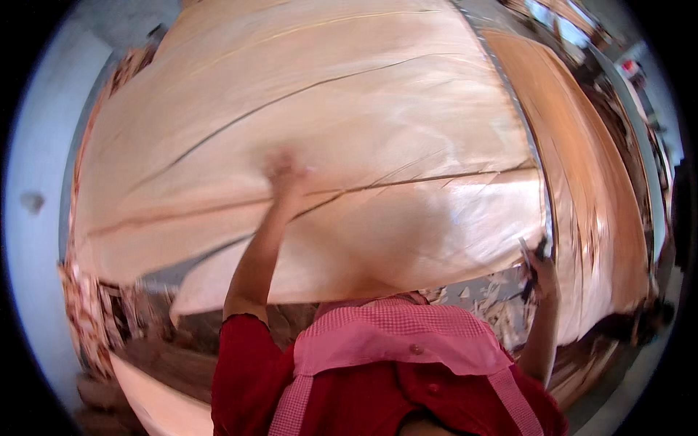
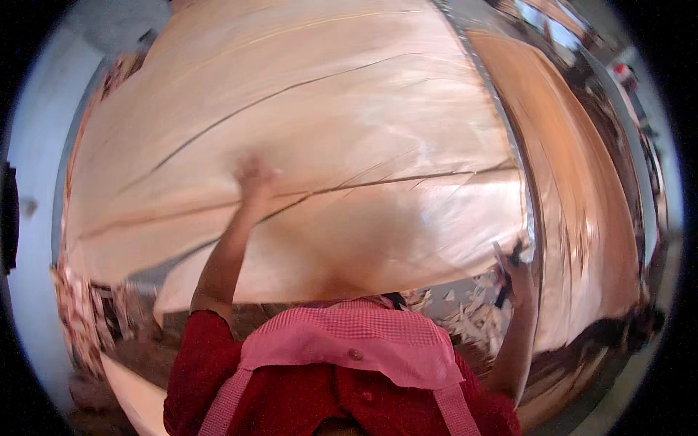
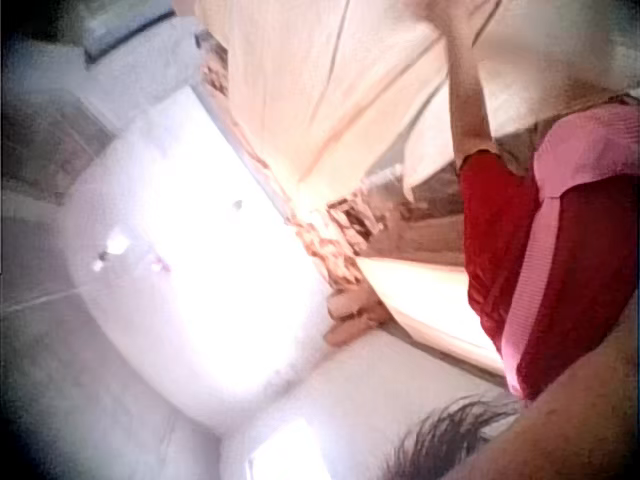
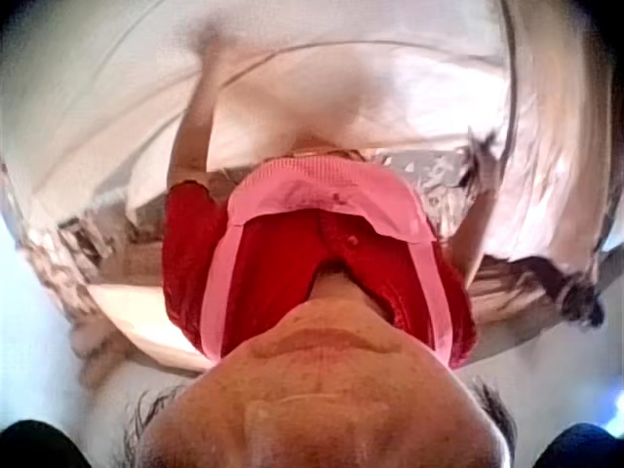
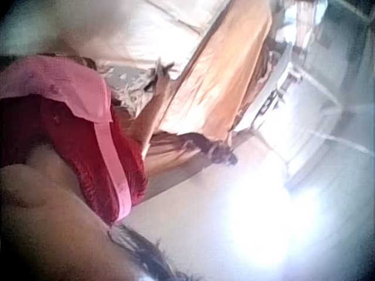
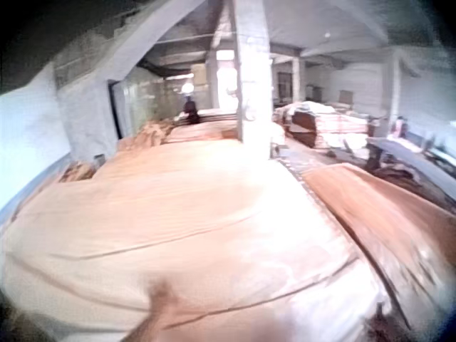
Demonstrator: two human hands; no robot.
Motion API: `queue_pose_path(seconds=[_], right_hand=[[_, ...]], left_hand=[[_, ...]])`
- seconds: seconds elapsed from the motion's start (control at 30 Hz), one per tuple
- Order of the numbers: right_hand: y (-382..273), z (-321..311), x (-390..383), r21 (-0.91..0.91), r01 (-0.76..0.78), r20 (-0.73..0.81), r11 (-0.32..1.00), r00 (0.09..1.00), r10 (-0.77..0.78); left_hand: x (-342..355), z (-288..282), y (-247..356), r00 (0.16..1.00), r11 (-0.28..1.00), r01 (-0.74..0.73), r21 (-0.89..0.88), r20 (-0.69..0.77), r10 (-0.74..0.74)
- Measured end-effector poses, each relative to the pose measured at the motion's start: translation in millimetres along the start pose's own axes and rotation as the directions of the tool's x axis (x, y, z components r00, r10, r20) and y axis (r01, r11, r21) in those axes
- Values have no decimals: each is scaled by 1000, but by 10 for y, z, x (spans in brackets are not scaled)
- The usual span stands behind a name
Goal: The person applies wood veneer to a larger panel, using a long stick to align the edges and a utility knife to trim excess material. They subsequently use a hand block to press and smooth the veneer onto the surface.
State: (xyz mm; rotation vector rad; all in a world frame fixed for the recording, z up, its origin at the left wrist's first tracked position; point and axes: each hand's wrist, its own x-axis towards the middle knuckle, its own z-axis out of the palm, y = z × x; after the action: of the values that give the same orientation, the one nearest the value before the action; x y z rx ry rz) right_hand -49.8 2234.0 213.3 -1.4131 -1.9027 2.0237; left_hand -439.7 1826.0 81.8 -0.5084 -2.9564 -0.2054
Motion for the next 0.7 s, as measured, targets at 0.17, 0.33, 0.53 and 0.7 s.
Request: queue_pose_path(seconds=[0.17, 0.33, 0.53, 0.7], right_hand=[[-425, 1498, 0, 32, 11, 179, 999, 984, -16], [-740, 2418, 111, -87, -17, 263, 996, 964, 39], [-1126, 3230, 842, -239, 86, 378, 967, 926, 11], [-1422, 4115, 1600, -264, 122, 449, 957, 893, 11]], left_hand=[[606, 109, -986, 993, 997, 32, -65, 120, -24], [590, 166, -1062, 994, 996, -12, -94, 110, 23], [720, 125, -1029, 997, 992, -71, -105, -1, 71], [1213, 228, -880, 952, 954, -283, -102, -152, 266]])
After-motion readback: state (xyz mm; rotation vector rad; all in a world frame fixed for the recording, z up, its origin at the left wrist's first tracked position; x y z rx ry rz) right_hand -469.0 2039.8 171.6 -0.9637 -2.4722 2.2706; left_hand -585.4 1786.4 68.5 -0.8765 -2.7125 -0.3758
